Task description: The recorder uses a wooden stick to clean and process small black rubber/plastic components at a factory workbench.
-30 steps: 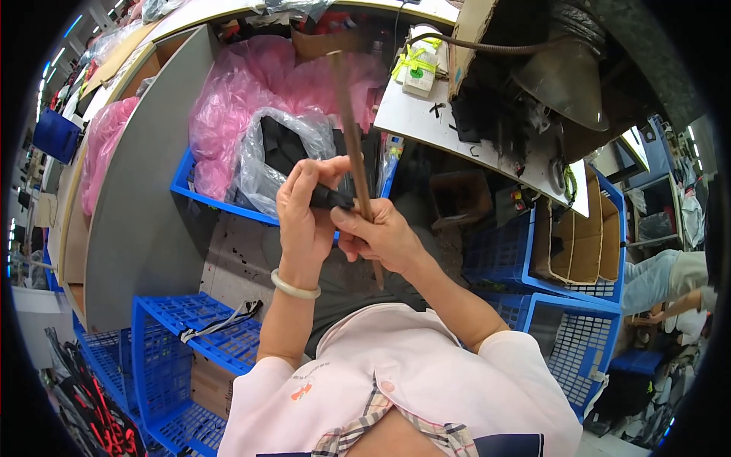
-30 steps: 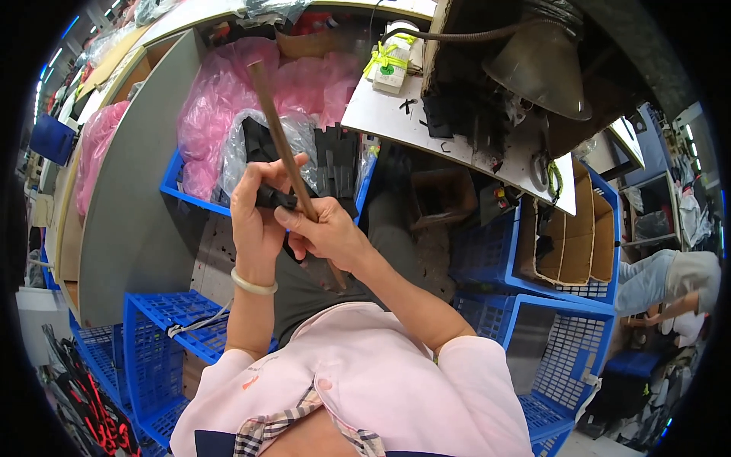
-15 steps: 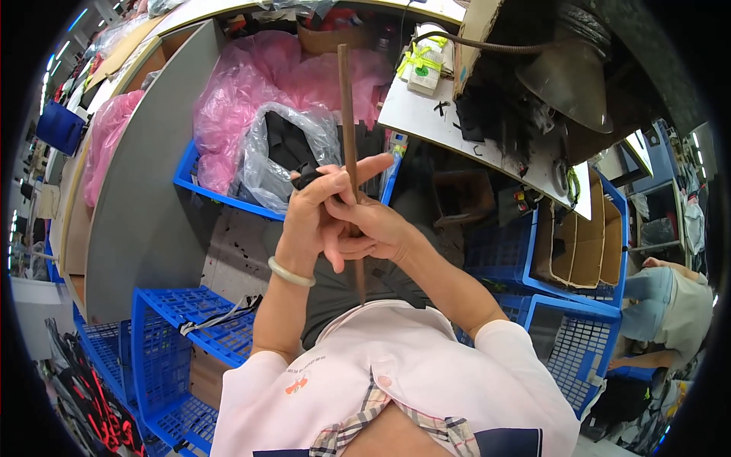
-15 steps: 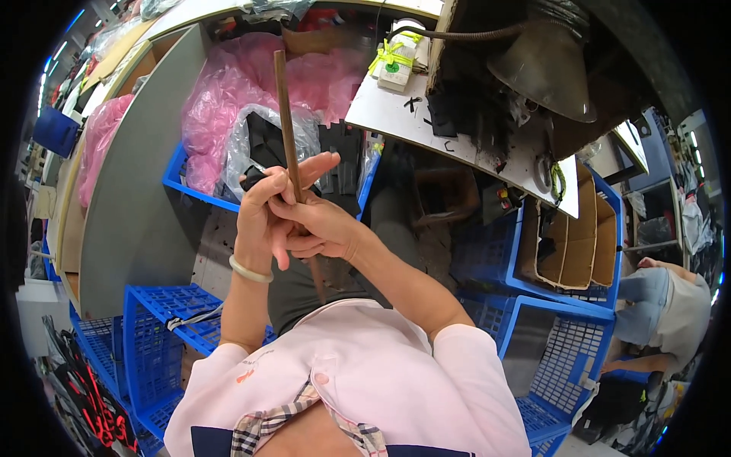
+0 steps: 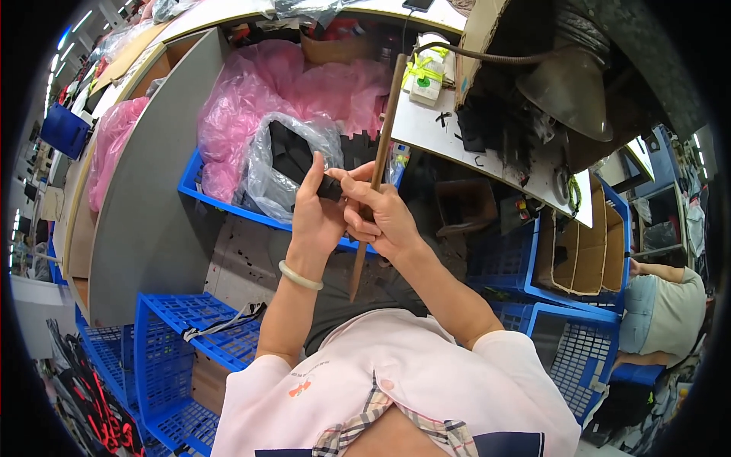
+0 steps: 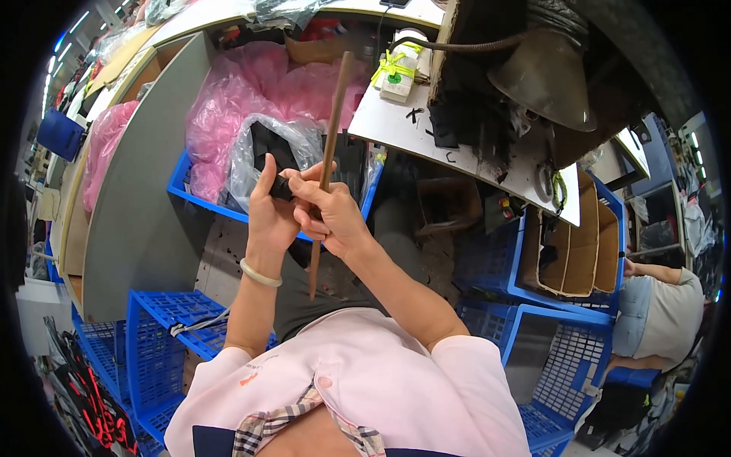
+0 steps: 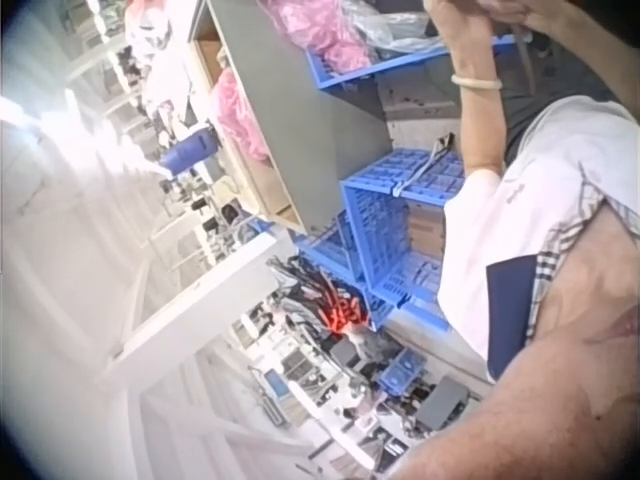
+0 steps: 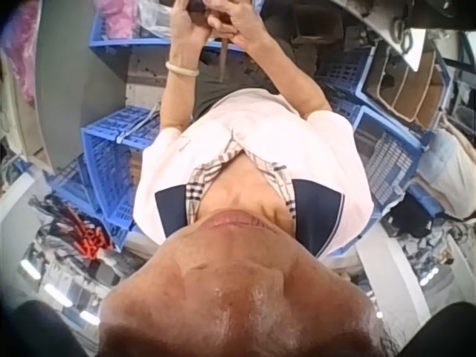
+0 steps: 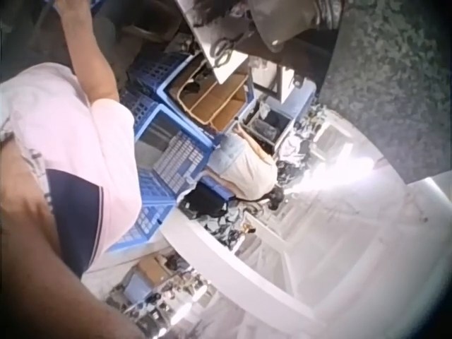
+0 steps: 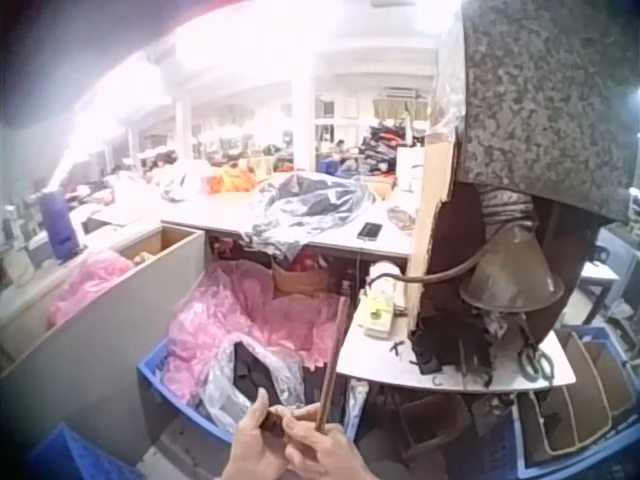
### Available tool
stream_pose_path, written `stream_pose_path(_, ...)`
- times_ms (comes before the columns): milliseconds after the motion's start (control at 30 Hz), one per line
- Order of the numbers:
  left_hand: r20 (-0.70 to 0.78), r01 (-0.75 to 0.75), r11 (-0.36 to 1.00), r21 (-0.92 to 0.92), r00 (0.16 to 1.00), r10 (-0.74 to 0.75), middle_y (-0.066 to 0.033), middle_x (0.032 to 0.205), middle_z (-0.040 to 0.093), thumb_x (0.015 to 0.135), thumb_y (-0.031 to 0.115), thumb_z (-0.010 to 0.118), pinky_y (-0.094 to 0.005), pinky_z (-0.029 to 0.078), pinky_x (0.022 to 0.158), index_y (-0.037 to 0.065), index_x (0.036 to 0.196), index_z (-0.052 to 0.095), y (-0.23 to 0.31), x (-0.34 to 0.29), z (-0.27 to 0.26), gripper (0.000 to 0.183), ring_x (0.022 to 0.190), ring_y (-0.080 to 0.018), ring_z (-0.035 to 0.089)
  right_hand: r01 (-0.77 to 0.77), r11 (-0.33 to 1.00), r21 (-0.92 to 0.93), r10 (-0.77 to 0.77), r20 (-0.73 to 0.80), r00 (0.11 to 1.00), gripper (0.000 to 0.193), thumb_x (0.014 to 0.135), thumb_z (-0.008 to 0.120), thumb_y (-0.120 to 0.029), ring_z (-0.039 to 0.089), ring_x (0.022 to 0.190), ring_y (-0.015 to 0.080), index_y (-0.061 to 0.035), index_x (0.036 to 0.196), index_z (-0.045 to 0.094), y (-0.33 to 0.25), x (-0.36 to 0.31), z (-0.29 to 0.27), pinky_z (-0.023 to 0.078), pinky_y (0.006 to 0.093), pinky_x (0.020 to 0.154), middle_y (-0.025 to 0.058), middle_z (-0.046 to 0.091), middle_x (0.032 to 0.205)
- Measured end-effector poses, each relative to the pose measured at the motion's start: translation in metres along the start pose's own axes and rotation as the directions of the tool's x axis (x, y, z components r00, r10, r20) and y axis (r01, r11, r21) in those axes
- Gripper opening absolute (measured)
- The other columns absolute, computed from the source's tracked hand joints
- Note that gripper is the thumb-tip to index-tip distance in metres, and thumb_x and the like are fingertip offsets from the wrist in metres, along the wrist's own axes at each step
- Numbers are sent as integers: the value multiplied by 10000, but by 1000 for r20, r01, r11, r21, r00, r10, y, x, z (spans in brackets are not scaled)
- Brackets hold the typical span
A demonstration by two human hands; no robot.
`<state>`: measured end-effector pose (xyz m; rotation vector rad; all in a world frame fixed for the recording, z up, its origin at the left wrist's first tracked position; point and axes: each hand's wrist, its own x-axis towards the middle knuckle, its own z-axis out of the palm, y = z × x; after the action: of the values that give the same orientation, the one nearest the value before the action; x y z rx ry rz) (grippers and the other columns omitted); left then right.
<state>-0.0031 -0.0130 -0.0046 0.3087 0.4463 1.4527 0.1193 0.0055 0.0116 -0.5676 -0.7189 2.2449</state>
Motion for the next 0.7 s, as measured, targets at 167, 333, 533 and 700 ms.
stream_pose_path(167, -177, -235, 972, 3, 957, 232, -186, 959, 645, 920, 393, 516, -388, 509, 845, 52, 806, 579, -3, 4, -3, 365, 970, -300, 615, 30, 992, -123, -43, -107, 993, 150, 825, 659, -110, 352, 353, 53, 20, 899, 651, 18, 4, -9, 231, 198, 349, 3, 495, 506)
stream_pose_path(333, -220, -297, 951, -86, 937, 272, -115, 812, 652, 889, 275, 609, -403, 515, 833, 77, 728, 539, -11, 7, -1, 264, 954, -322, 618, 338, 622, -707, -624, -186, 759, 100, 774, 627, 16, 547, 474, 139, 35, 871, 644, 41, 9, -1, 397, 238, 441, 62, 586, 590)
stream_pose_path(533, -284, -254, 959, 124, 917, 279, -164, 740, 651, 891, 208, 606, -360, 527, 756, 28, 705, 545, 1, 12, 0, 266, 813, -334, 662, 568, -26, -823, -643, 449, 621, 308, 706, 581, 32, 611, 611, 312, -40, 1000, 640, 35, 18, -23, 479, 341, 521, 134, 633, 745)
stream_pose_path(700, -218, -263, 918, 297, 917, 333, -161, 705, 646, 893, 201, 603, -370, 542, 709, 36, 657, 549, 5, 27, -10, 293, 808, -362, 667, 265, -226, -937, -275, 322, 906, 491, 699, 576, 28, 621, 700, 368, -111, 1168, 530, 28, 17, -24, 504, 432, 577, 186, 631, 765)
